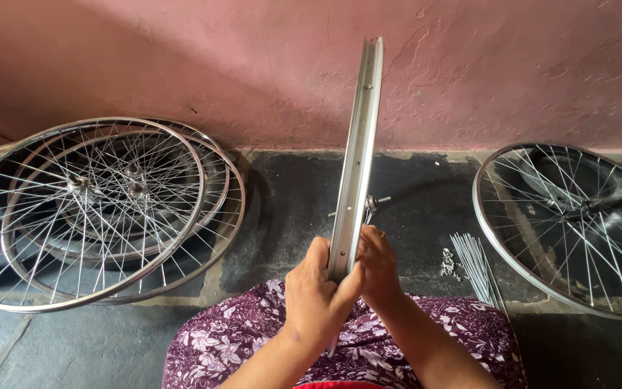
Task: The person inserts bicycle spokes into the hub and rim of a wheel, threading them through the holes and securing them by hand. The person works on one wheel at a time, adding spokes progressively.
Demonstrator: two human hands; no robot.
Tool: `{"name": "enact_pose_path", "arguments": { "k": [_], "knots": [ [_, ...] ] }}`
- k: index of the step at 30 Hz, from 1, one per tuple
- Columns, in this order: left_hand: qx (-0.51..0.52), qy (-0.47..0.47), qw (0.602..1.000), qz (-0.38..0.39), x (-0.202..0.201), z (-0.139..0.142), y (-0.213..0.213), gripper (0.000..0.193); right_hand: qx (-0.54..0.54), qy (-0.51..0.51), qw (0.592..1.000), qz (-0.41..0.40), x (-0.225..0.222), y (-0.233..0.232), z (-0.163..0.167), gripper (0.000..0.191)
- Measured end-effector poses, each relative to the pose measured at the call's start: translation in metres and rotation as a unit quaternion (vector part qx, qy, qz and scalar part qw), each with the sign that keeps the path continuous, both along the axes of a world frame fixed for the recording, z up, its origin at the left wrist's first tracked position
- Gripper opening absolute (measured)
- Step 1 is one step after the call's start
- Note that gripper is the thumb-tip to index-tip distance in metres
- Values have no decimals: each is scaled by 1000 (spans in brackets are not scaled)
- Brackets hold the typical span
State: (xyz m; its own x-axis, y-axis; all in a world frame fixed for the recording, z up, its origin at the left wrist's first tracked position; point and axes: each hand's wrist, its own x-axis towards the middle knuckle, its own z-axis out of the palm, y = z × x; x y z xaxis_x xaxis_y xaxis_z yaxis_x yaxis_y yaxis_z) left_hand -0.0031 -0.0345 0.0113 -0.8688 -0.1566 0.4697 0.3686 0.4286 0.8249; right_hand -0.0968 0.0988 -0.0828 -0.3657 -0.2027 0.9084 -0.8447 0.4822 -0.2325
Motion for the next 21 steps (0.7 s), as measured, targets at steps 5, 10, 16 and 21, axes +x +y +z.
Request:
{"name": "enact_pose_path", "arguments": {
  "k": [5,10,16,21],
  "knots": [
    [-5,-14,1000,7,0,-2,1,31,-21,8,1000,21,-5,1,-8,24],
    [-27,15,999,16,3,2,-4,34,-31,-6,999,14,-4,-2,-11,27],
    [-55,105,992,-43,11,10,-11,51,-147,-214,961,98,17,-3,-12,16],
    [-35,135,984,-109,17,16,-11,43,-132,-99,976,140,9,7,-11,24]
  ]
}}
